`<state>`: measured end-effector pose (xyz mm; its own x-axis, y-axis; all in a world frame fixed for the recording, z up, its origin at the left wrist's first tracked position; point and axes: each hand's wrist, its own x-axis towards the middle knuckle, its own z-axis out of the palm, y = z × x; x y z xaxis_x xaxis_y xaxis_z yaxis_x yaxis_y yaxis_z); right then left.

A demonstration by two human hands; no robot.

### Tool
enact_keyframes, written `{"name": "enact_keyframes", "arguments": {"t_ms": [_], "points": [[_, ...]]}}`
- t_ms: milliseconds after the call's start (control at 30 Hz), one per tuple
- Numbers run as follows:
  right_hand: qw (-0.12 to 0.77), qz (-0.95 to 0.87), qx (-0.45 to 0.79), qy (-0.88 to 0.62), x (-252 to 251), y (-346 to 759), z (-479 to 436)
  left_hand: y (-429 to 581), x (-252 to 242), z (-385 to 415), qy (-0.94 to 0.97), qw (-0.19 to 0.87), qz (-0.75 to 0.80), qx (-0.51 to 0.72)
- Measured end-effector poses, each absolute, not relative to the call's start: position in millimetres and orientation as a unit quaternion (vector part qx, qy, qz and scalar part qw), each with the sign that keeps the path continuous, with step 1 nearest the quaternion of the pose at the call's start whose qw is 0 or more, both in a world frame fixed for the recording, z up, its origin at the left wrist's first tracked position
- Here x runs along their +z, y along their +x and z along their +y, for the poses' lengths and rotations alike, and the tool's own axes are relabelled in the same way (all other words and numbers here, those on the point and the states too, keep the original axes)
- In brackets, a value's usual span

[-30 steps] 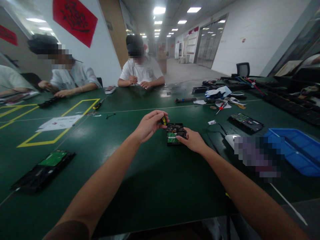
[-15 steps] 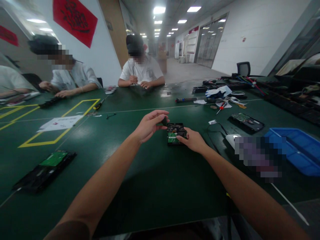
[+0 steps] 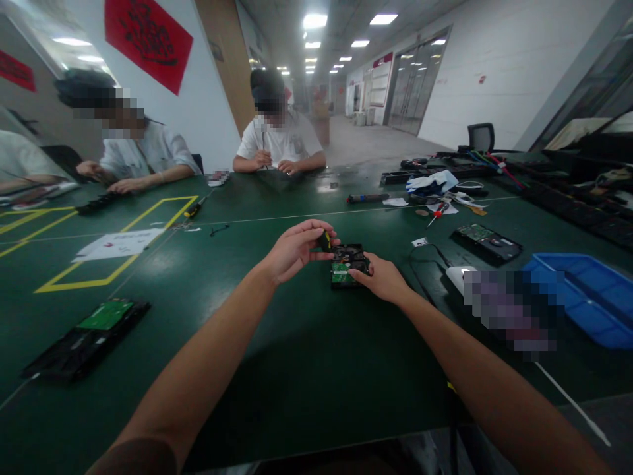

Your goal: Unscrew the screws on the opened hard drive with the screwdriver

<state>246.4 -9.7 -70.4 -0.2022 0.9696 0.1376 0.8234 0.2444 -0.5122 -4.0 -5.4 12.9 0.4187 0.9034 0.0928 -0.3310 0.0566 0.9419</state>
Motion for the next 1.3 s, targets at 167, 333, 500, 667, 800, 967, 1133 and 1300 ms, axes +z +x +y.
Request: {"name": "enact_keyframes", "arguments": {"t_ms": [167,333,500,667,800,967,1133,1300], "points": [[0.211,-0.754,0.166,-0.599,-69,246,-11,-5,12,-5,0.513,0.676,0.274,0.452],[0.208,-0.755,0.161,-0.6,-68,245,-11,-3,8,-3,0.6,0.576,0.303,0.466],[0.217,-0.76,0.152,-0.594,-72,246,-9,0,0,0,0.702,0.356,0.372,0.492],[0.217,-0.76,0.157,-0.592,-71,246,-9,3,-3,-6,0.74,0.272,0.372,0.49],[0.21,-0.756,0.161,-0.599,-71,246,-9,4,1,-10,0.739,0.258,0.357,0.51],[0.218,-0.761,0.15,-0.592,-74,246,-8,2,5,-8,0.784,0.163,0.332,0.499],[0.216,-0.759,0.154,-0.595,-73,246,-9,1,4,-9,0.781,0.146,0.357,0.491],[0.214,-0.758,0.154,-0.597,-73,246,-9,4,2,-11,0.755,0.181,0.364,0.514]]}}
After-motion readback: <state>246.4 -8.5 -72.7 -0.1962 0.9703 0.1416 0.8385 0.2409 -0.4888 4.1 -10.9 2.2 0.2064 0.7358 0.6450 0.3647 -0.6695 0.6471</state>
